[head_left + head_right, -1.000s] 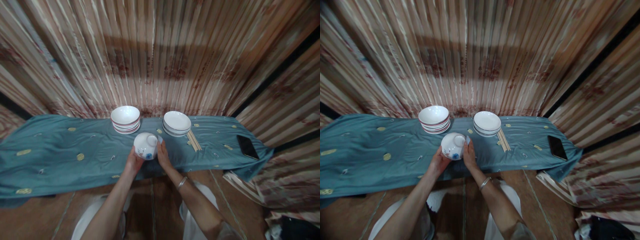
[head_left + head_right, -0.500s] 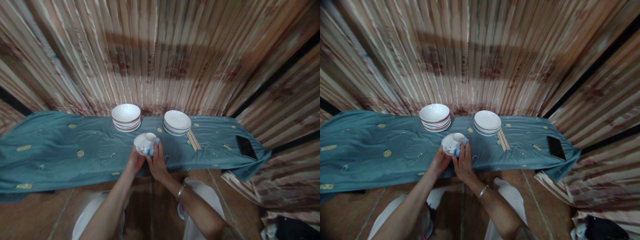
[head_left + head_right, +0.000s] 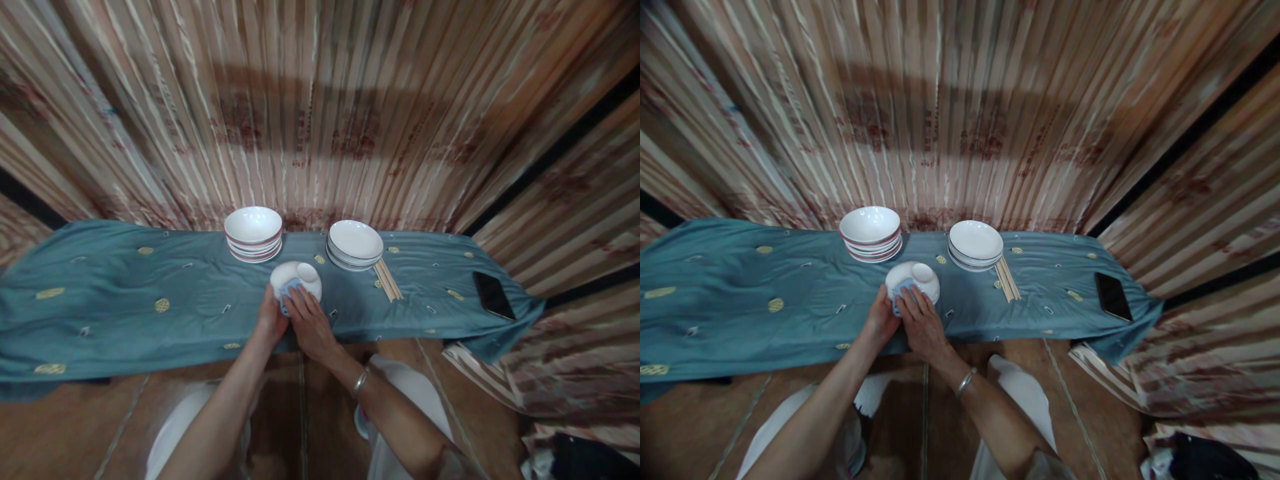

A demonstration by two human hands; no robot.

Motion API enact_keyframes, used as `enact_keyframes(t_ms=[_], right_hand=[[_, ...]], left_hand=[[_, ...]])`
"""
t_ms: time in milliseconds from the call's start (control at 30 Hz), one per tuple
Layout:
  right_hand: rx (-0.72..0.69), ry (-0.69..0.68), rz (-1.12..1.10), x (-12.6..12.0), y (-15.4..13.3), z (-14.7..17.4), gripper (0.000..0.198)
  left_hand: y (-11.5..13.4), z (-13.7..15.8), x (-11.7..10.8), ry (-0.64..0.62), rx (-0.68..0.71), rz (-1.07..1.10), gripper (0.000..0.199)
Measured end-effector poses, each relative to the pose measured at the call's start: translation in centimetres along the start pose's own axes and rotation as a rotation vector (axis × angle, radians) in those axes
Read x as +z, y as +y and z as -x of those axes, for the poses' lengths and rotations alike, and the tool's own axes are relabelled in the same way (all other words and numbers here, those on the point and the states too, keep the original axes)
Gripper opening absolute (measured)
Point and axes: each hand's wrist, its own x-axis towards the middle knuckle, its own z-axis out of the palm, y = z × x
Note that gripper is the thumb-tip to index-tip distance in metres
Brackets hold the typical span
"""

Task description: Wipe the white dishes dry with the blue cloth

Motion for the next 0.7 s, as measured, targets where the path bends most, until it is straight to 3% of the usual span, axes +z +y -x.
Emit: enact_keyframes(t_ms=[200,500,700], right_hand=[[-0.047,-0.031,-0.006,-1.8,0.0,-1.6,0.049],[0.019,0.089,0.03,-2.6,0.2,-4.2,0.038],[0.114,0.091,0.009,-3.7,1.3,-5.3,0.036]], left_hand=[[-0.3,0.4,0.7,0.077,0.07,-0.031,0.038],[-1.4,-0.5,0.4,-0.034,0.083,0.069,0.046],[-1.3,-0.5,1.1,-0.031,0.128,0.127,0.035]])
